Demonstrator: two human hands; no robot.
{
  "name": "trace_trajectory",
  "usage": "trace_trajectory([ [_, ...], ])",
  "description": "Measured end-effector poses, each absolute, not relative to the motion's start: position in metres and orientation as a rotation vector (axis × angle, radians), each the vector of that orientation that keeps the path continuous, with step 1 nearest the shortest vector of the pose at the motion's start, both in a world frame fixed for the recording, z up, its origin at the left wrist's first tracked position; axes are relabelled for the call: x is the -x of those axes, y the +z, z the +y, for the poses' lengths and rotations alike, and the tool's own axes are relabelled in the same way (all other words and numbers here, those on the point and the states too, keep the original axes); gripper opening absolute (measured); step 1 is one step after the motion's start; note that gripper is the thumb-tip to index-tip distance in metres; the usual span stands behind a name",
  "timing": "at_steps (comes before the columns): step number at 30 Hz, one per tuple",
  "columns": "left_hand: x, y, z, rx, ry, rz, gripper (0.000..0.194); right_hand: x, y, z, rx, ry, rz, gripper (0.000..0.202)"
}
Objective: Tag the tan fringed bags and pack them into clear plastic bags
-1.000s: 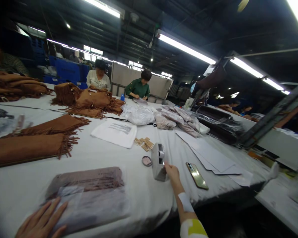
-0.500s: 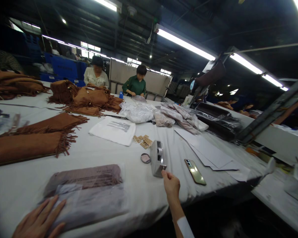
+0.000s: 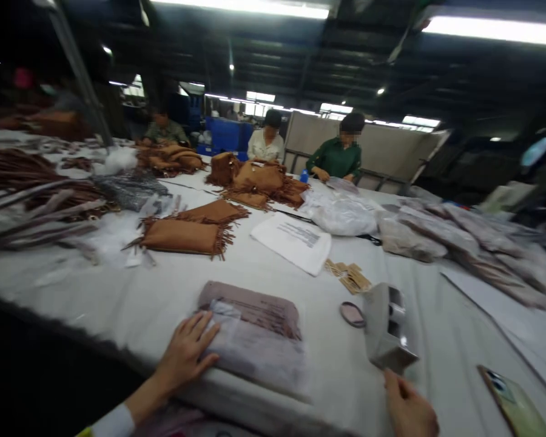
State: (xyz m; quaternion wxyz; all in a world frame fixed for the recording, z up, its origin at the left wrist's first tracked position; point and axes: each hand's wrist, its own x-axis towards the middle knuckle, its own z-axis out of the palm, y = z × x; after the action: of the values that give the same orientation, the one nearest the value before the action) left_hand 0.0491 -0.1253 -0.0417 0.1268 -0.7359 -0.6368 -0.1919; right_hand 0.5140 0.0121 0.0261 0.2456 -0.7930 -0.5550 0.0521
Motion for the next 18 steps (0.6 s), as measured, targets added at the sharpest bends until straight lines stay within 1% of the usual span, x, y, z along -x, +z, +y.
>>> trace_trajectory([
  [3, -0.047, -0.037, -0.124, 2.145, -0.558, -1.911, 0.06, -0.459, 0.042, 0.027, 1.994, 0.325, -1.693, 0.04],
  [7, -0.042, -0.038, -0.131, 2.172, -0.581, -1.929, 0.06, -0.348, 0.087, 0.019, 1.443, 0.665, -2.225, 0.038],
  [11, -0.034, -0.042, -0.141, 2.144, -0.609, -1.973, 0.06, -0.256, 0.125, 0.005, 0.953, 0.828, -2.643, 0.032],
  [14, -0.031, -0.043, -0.147, 2.091, -0.653, -2.036, 0.059, -0.209, 0.137, 0.005, 0.673, 0.901, -2.869, 0.029],
  [18, -0.032, -0.045, -0.149, 2.08, -0.663, -2.088, 0.059, -0.165, 0.134, 0.018, 0.317, 0.947, -3.127, 0.028],
])
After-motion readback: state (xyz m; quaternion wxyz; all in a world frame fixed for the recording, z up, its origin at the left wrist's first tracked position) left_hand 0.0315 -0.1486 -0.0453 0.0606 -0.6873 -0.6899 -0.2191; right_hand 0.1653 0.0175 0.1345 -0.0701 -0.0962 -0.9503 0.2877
